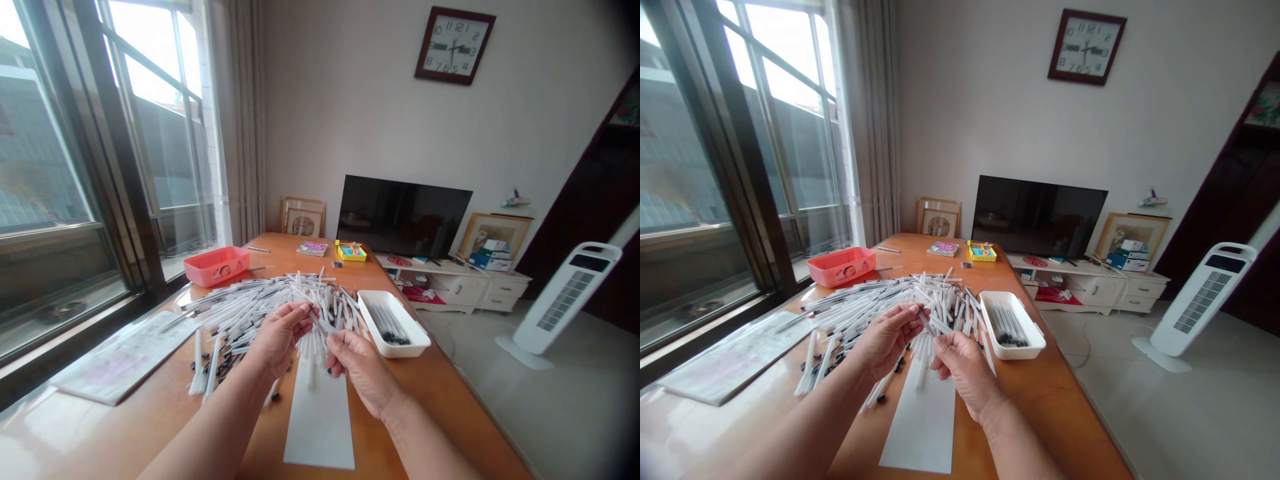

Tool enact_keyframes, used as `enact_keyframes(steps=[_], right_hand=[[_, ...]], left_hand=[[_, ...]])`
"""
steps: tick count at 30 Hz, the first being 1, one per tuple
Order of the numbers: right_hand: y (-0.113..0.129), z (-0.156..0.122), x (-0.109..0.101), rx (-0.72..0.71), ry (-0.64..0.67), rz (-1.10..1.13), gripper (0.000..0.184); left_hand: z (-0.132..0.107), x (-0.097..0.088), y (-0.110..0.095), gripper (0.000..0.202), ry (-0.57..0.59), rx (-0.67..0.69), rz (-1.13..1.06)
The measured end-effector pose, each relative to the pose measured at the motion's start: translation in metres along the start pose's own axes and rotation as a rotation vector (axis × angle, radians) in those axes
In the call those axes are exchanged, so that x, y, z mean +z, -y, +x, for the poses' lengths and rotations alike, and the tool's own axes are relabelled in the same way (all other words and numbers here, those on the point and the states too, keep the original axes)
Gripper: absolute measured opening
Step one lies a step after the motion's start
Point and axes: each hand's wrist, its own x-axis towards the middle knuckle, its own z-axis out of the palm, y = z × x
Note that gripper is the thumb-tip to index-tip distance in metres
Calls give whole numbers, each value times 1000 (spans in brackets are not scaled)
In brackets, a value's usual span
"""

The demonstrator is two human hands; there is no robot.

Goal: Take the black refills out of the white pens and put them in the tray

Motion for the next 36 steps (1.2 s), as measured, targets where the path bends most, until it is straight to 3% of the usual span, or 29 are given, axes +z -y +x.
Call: enact_keyframes(steps=[7,17,23,31,33,36], right_hand=[[0,0,2,-47,-2,-79,34],[-2,-3,3,102,202,193,36],[2,-3,5,46,122,59,31],[6,-3,2,32,184,-38,30],[6,-1,-2,0,119,-84,29],[5,3,-10,-45,-17,-60,30]], left_hand=[[-5,5,2,24,24,-16,-12],[-2,-3,-1,24,136,-18,-19],[-2,0,1,22,74,22,70],[-8,2,-4,30,219,-79,163],[-6,-3,-11,36,174,-62,204],[3,-20,-27,41,-36,94,241]])
